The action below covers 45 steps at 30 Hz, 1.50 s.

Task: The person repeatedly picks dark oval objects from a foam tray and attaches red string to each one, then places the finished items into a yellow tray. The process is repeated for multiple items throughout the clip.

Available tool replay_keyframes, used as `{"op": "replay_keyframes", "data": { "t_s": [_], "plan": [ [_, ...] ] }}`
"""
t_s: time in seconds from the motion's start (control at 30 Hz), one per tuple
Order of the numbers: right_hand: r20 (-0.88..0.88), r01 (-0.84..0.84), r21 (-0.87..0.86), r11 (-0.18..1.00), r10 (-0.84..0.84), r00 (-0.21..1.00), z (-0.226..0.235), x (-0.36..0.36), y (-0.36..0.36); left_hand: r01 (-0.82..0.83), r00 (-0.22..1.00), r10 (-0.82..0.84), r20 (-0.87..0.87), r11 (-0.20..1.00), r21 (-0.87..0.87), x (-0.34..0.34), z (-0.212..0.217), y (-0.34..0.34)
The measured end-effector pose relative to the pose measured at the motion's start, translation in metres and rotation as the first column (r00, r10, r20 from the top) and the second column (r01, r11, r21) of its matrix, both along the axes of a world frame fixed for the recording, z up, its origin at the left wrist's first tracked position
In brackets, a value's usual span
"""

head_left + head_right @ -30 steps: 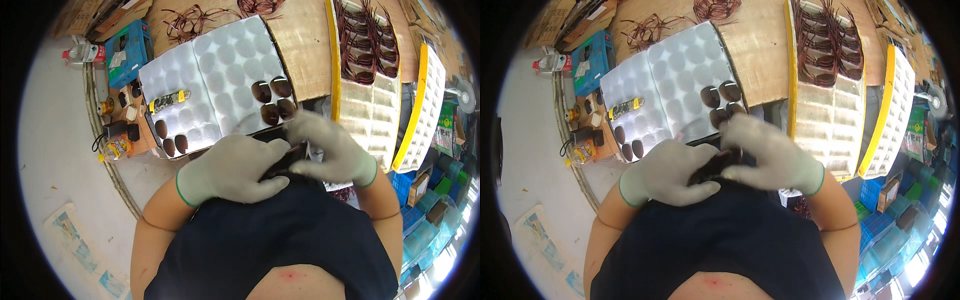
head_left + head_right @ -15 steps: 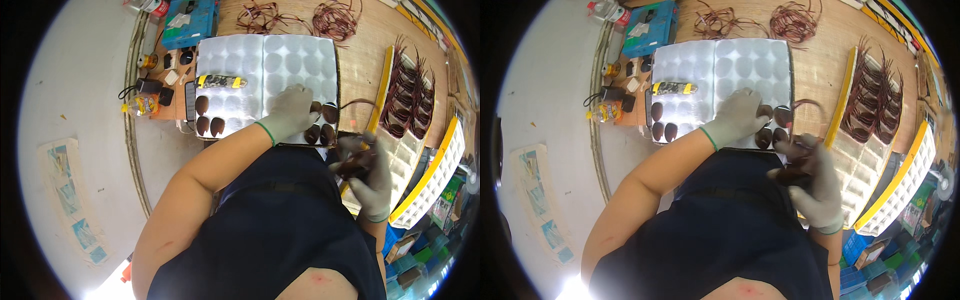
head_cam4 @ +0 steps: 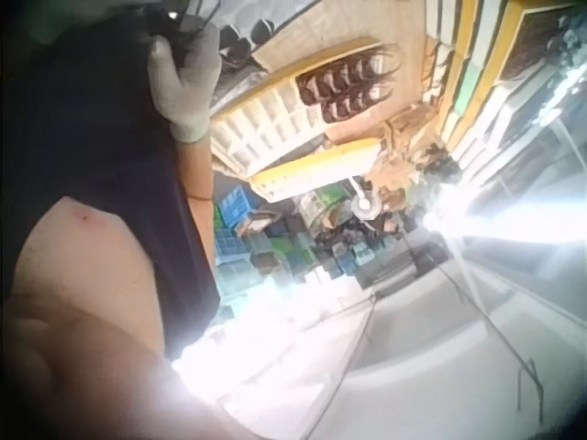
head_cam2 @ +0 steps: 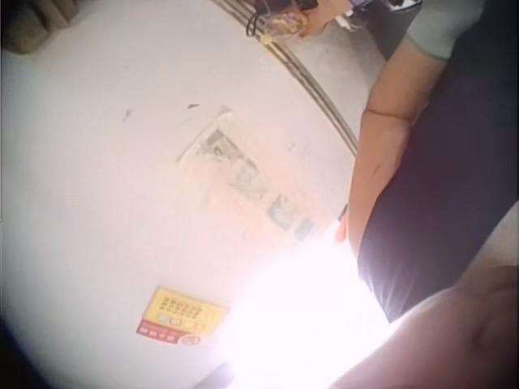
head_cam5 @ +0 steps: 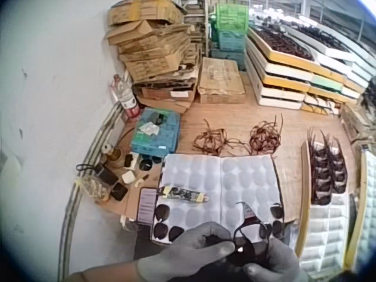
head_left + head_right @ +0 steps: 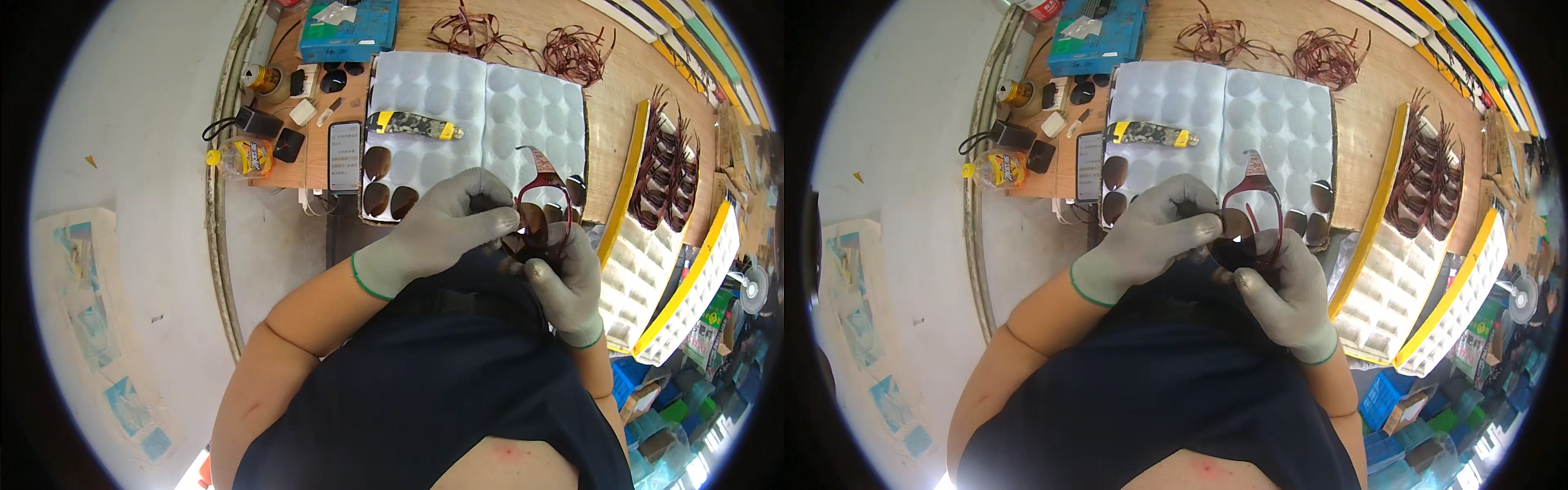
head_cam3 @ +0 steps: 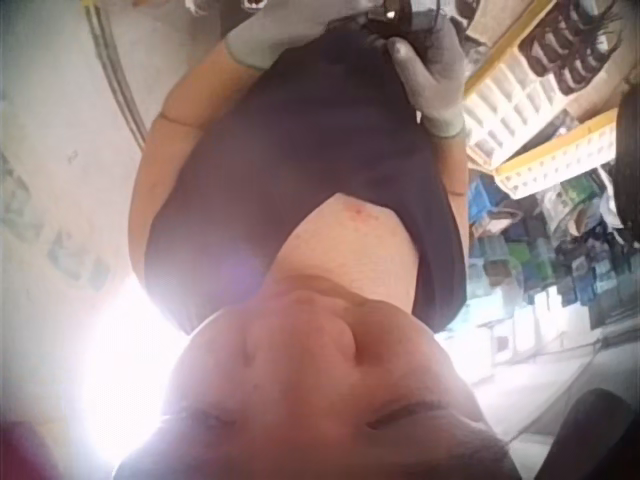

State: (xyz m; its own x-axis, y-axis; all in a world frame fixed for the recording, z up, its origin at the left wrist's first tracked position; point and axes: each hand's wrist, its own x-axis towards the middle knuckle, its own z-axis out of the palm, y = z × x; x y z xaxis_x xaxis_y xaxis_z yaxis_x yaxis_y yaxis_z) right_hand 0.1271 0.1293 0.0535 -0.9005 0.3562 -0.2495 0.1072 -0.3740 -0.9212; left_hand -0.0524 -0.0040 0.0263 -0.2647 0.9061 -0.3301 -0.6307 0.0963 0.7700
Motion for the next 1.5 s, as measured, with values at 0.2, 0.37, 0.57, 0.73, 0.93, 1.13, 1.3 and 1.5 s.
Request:
{"op": "replay_keyframes", "data": {
  "t_s": [0.2,0.37,0.57,0.73,0.93,1.13,1.3,1.5],
  "plan": [
    [0.054,-0.255,0.146,0.956,0.249,0.967,0.003,-0.023,-0.025,-0.003,0.912,-0.028,0.408,0.997,0.075,-0.017,-0.005,-0.044],
    [0.015,-0.140,0.016,0.990,0.140,0.990,-0.011,-0.021,-0.053,0.037,0.976,-0.051,0.213,0.997,0.071,-0.022,-0.003,-0.065],
    [0.128,-0.170,0.415,0.894,0.127,0.984,-0.005,-0.024,-0.070,0.111,0.993,-0.111,-0.051,0.994,0.003,-0.032,-0.018,-0.079],
    [0.212,-0.182,0.463,0.867,0.091,0.973,-0.006,-0.028,-0.084,0.113,0.957,-0.127,-0.260,0.991,-0.068,-0.035,-0.007,-0.083],
    [0.198,-0.141,0.444,0.885,0.057,0.979,0.003,-0.030,-0.082,0.207,0.713,-0.177,-0.679,0.978,-0.038,-0.046,0.008,-0.092],
    [0.077,-0.015,0.730,0.683,-0.061,0.995,0.002,-0.033,-0.079,0.278,0.721,-0.303,-0.623,0.950,-0.141,-0.041,0.024,-0.080],
    [0.066,-0.035,0.747,0.664,-0.021,0.998,0.006,-0.030,-0.052,0.338,0.811,-0.319,-0.491,0.940,-0.051,-0.044,0.017,-0.052],
    [-0.079,-0.296,0.127,0.947,0.307,0.948,-0.004,-0.016,0.017,0.302,0.820,-0.136,-0.556,0.928,0.219,-0.055,0.017,0.026]
  ]
}}
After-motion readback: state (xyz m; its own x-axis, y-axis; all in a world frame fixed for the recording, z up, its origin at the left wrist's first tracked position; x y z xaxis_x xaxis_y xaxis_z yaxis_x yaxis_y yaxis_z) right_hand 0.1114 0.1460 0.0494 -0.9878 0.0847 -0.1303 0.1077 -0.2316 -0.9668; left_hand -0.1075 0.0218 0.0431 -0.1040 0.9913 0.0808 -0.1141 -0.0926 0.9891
